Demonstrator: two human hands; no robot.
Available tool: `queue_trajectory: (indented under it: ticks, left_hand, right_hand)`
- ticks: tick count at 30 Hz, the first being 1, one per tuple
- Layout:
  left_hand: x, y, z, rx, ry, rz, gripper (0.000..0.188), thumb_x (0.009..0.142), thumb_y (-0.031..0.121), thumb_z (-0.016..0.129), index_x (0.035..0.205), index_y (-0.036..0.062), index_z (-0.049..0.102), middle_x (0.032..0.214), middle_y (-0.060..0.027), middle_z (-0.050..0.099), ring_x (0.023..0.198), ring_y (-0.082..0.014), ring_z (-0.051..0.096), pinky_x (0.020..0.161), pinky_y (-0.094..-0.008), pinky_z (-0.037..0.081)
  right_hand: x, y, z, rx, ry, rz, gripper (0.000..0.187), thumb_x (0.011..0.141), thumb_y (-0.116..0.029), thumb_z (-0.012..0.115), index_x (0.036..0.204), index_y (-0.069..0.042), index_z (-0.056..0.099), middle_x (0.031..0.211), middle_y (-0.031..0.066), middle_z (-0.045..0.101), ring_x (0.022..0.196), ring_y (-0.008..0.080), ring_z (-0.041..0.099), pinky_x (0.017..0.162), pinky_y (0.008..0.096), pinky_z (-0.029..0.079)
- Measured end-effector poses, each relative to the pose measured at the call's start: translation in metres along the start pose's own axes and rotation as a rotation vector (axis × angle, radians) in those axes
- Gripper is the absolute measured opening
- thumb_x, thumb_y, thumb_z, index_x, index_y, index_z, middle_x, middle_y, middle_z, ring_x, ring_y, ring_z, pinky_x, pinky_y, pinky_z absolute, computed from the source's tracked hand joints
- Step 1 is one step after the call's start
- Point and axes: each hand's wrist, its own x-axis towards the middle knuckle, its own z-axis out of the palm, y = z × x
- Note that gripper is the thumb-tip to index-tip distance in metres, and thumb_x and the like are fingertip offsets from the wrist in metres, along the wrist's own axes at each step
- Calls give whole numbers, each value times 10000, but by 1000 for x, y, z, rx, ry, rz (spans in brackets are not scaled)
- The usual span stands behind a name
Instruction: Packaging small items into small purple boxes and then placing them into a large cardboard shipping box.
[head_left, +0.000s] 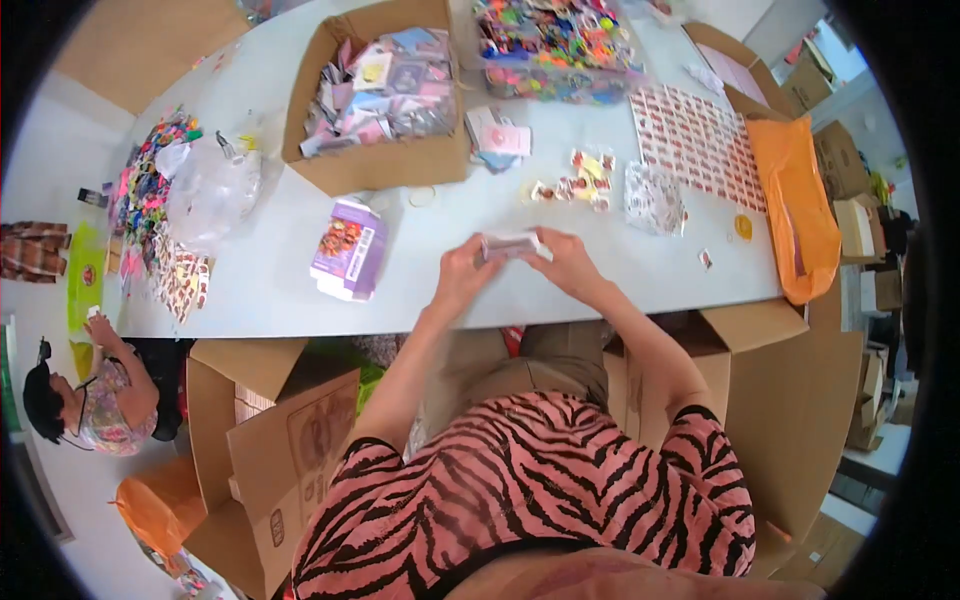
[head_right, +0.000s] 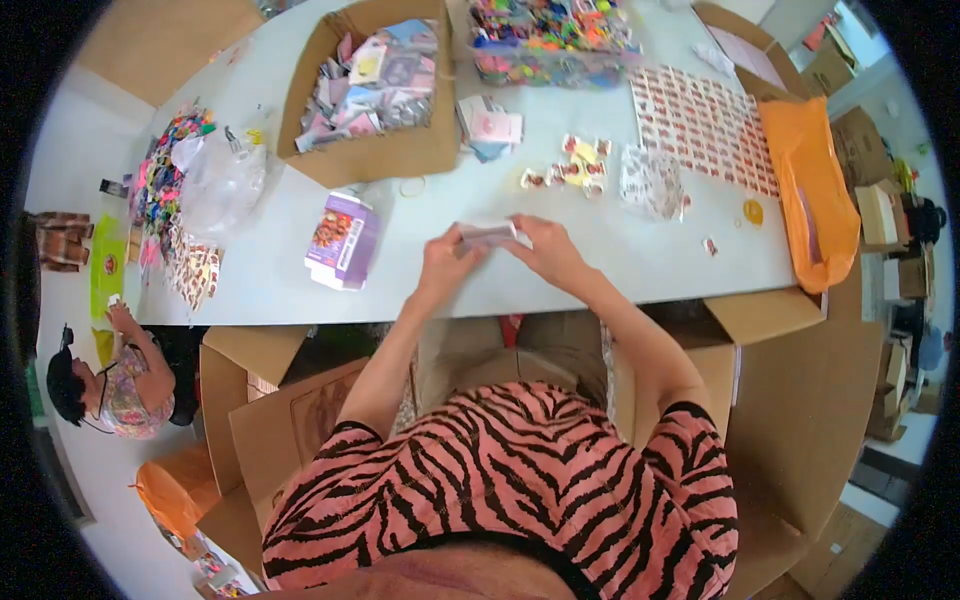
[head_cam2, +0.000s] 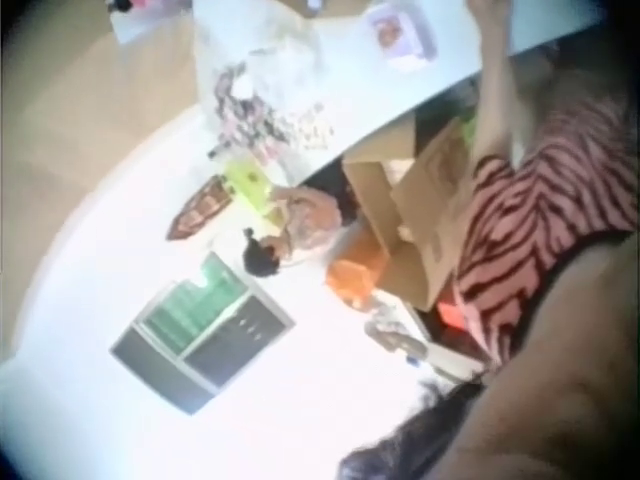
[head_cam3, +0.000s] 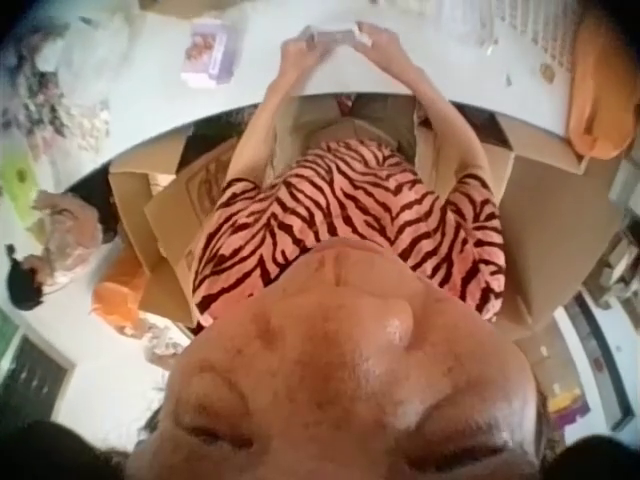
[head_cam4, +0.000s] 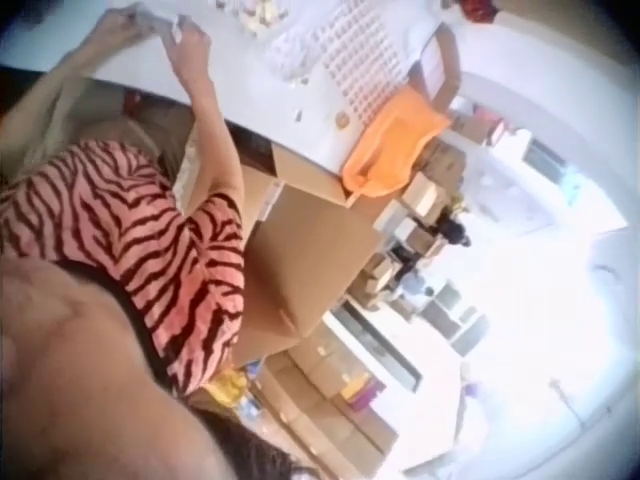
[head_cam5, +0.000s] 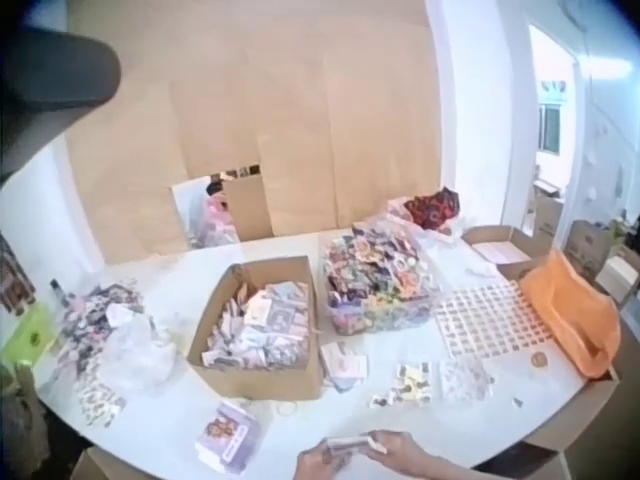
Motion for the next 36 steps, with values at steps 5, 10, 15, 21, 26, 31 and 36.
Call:
queue_trajectory:
  ticks: [5,10,15,21,26,31,36]
  left_hand:
    - [3,-46,15,-98,22,-98,308,817,64,689,1092,-19,578,973,-85,667,877,-99,595,793,-274,496]
    - [8,-48,15,-272,243,95,244,757,92,731,950,4,611,746,-95,638,635,-171,577,602,-298,473]
    - [11,-39,12,-139,191,53,244,743,91,742,933,8,613,775,-94,617,653,-192,572,624,-300,471]
    - [13,-35,12,-175,188,62,213,759,55,731,925,-10,613,827,-67,626,718,-127,565,666,-264,472]
    - [14,-32,10,-120,219,88,224,753,63,729,927,-4,605,788,-96,590,690,-179,555,640,-288,460]
    - [13,-35,9,-99,224,106,253,746,111,729,903,-4,568,812,-127,575,706,-297,563,657,-357,469]
    - [9,-31,11,-98,229,121,240,741,103,726,890,-2,570,823,-131,586,721,-311,580,663,-378,475]
  right_hand:
    - [25,5,-1,-64,-203,33,314,786,-123,660,1072,-10,593,929,210,638,866,380,617,752,413,495]
    - [72,-1,-28,121,-227,-23,394,761,-63,640,1146,-29,563,1062,216,613,936,377,606,821,419,496]
    - [135,39,-36,-405,-65,-89,640,735,-136,697,1312,-63,429,1273,166,494,1164,334,486,981,427,411]
    - [178,67,-32,-770,-247,28,814,675,-298,774,1348,-54,387,1333,159,433,1250,327,411,1030,458,347]
    - [191,83,-35,-728,-361,-21,766,636,-297,805,1278,-68,456,1254,156,491,1105,332,536,944,430,416]
    - [180,75,-32,-591,-219,-104,725,611,-211,821,1232,-69,475,1137,157,524,1011,346,563,868,421,459]
    - [174,57,-35,-435,-155,39,735,590,-98,823,1225,-81,455,1111,171,535,1024,376,544,870,427,463]
